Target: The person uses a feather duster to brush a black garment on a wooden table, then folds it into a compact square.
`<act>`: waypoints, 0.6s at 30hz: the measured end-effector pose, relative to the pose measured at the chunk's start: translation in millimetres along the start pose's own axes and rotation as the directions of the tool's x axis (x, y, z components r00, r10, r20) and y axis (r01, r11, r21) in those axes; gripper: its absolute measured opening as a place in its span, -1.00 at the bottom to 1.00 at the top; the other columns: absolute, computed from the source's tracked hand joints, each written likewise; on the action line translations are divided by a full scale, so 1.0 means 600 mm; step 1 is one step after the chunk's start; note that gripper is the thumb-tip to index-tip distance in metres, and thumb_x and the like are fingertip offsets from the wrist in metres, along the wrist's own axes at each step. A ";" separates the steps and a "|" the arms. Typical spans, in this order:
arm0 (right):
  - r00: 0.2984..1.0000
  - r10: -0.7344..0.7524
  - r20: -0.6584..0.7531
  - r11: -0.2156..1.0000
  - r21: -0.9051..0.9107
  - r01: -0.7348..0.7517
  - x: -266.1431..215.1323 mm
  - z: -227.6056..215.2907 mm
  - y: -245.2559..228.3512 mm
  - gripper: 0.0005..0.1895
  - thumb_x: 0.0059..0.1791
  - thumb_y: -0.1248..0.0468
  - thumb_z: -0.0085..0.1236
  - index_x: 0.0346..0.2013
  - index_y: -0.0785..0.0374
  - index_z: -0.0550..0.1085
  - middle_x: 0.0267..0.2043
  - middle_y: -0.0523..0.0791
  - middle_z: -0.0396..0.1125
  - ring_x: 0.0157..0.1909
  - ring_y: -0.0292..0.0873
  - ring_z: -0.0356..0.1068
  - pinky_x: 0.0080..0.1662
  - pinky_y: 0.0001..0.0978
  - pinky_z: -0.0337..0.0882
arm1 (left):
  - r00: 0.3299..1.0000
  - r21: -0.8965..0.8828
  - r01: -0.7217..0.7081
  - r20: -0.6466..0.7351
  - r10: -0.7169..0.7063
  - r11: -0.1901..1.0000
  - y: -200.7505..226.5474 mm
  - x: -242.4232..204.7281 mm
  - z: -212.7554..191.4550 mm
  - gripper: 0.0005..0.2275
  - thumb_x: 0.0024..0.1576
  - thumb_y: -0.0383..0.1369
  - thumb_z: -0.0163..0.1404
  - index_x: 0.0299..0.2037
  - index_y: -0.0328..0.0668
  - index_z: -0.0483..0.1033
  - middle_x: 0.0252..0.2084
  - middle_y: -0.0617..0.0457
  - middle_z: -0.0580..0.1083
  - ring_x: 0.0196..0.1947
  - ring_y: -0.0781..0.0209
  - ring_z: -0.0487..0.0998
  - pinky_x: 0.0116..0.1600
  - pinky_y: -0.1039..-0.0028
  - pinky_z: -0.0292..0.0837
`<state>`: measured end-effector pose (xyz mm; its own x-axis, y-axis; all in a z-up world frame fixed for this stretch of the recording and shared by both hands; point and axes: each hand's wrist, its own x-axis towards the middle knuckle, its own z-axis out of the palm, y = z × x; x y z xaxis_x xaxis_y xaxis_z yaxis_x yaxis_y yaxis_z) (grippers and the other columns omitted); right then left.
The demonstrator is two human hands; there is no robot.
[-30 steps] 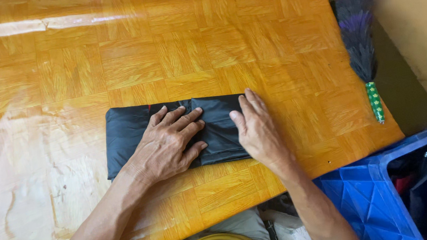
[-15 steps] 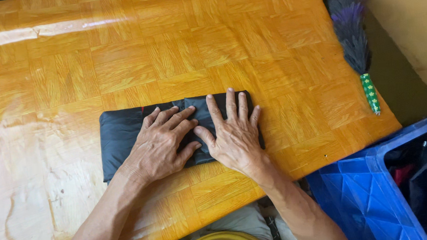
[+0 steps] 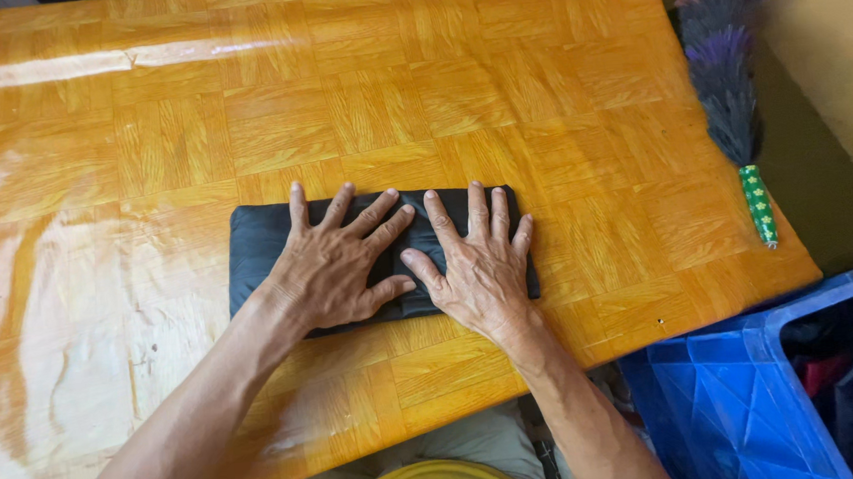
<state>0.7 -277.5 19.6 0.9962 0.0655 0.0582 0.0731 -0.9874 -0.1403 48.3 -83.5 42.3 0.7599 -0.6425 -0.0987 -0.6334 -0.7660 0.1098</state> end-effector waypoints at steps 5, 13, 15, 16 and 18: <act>0.999 -0.020 0.030 1.000 0.017 0.020 0.000 -0.011 0.012 -0.23 0.05 -0.29 -0.14 0.51 -0.17 0.09 0.51 0.22 -0.16 0.53 0.42 -0.25 0.24 0.70 -0.14 | 0.999 0.036 -0.049 0.003 0.049 0.998 0.014 -0.006 0.004 -0.26 0.16 0.20 -0.28 0.54 0.13 -0.06 0.57 0.15 0.02 0.43 -0.27 0.13 0.35 -0.30 -0.09; 0.987 -0.084 0.135 0.996 0.009 0.084 -0.001 -0.025 0.040 -0.25 0.03 -0.31 -0.16 0.50 -0.29 0.09 0.55 0.19 -0.21 0.56 0.39 -0.29 0.22 0.75 -0.15 | 0.998 -0.057 -0.029 -0.049 0.026 0.998 0.044 -0.006 0.023 -0.21 0.15 0.21 -0.27 0.52 -0.09 -0.02 0.54 -0.07 0.06 0.41 -0.28 0.14 0.31 -0.20 -0.05; 0.988 -0.097 0.120 0.995 -0.003 0.098 -0.002 -0.032 0.028 -0.26 0.05 -0.27 -0.15 0.48 -0.14 0.15 0.55 0.25 -0.20 0.56 0.40 -0.30 0.22 0.77 -0.20 | 0.998 -0.045 -0.024 -0.060 0.022 0.999 0.041 -0.005 0.023 -0.21 0.14 0.23 -0.26 0.51 -0.08 0.03 0.52 -0.04 0.09 0.42 -0.22 0.14 0.32 -0.17 -0.05; 0.988 -0.097 0.116 0.995 -0.005 0.099 -0.001 -0.031 0.023 -0.26 0.05 -0.27 -0.15 0.48 -0.14 0.15 0.55 0.25 -0.20 0.56 0.40 -0.30 0.22 0.77 -0.20 | 0.998 -0.043 -0.025 -0.064 0.022 0.999 0.040 -0.004 0.022 -0.21 0.14 0.23 -0.26 0.51 -0.08 0.03 0.52 -0.04 0.09 0.42 -0.22 0.14 0.32 -0.17 -0.05; 0.985 -0.133 0.108 0.991 -0.002 0.134 -0.004 -0.025 0.012 -0.32 0.09 -0.16 -0.19 0.50 -0.08 0.12 0.57 0.21 -0.22 0.56 0.39 -0.32 0.20 0.81 -0.28 | 0.999 -0.078 -0.025 -0.047 0.021 0.997 0.039 -0.005 0.022 -0.20 0.14 0.23 -0.27 0.51 -0.10 0.02 0.53 -0.06 0.07 0.43 -0.25 0.11 0.33 -0.18 -0.08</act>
<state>-2.1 -286.7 33.2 0.9770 0.2110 -0.0306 0.2055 -0.9700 -0.1297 29.5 -99.9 32.2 0.7523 -0.6569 -0.0498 -0.6387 -0.7458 0.1890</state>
